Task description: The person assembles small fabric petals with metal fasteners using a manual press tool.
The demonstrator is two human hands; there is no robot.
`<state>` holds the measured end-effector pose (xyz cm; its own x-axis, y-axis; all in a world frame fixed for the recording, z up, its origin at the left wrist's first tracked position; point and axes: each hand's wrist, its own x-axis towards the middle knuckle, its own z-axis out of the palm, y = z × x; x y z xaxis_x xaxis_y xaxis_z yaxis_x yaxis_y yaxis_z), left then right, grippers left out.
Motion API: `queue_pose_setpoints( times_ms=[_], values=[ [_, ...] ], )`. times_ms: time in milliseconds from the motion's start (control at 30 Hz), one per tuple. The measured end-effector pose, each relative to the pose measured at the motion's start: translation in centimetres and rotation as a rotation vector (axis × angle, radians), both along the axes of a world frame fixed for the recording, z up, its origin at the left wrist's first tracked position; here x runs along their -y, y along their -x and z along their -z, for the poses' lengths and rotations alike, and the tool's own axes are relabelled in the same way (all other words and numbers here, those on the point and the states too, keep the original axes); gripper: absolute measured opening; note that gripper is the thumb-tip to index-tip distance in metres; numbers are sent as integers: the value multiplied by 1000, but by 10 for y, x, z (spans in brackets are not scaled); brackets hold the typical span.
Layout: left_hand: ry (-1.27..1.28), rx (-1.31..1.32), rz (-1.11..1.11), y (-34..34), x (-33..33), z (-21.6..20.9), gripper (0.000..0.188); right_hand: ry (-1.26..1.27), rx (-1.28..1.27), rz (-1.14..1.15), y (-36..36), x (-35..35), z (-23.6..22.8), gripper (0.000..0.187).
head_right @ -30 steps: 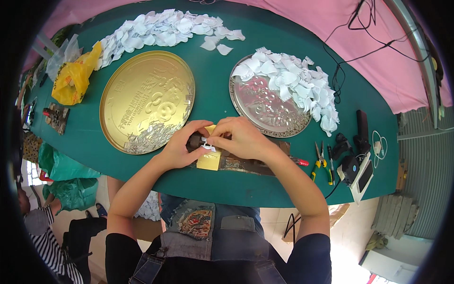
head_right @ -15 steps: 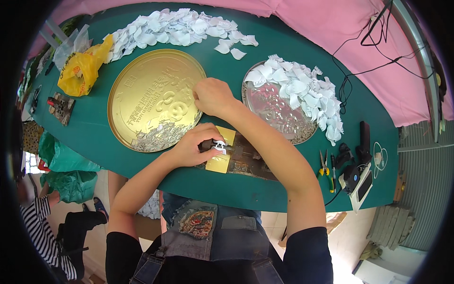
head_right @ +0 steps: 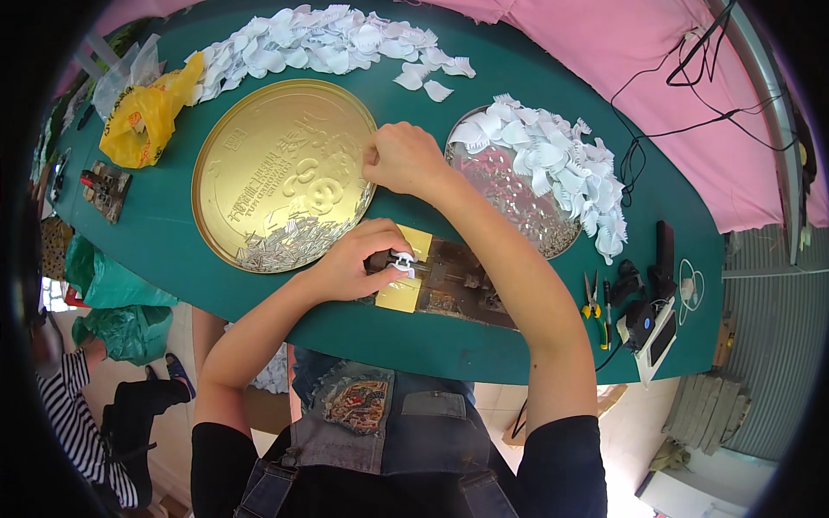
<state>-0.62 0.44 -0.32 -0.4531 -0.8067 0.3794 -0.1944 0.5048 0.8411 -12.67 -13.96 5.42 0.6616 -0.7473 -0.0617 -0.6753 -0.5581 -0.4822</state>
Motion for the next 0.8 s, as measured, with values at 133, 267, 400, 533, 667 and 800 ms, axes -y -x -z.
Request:
queue_pose_setpoints(
  times_ms=[133,267,400,533,667,800],
  values=[
    [10,8,-11,-1,-1,-1,23,-3,-151,-64,-3,-4,0,15],
    [16,0,-12,0,0,1,24,107,-171,-117,-14,-6,12,11],
    [4,2,-15,0,-2,0,24,179,-246,-182,-23,-5,13,11],
    [2,2,-7,0,-1,0,24,141,-286,-184,-29,-3,17,16],
    [-6,-2,-6,-1,-1,1,24,137,-171,-126,-23,-5,16,19],
    [4,12,-3,-2,-1,0,24,-149,314,49,-9,-4,8,19]
  ],
)
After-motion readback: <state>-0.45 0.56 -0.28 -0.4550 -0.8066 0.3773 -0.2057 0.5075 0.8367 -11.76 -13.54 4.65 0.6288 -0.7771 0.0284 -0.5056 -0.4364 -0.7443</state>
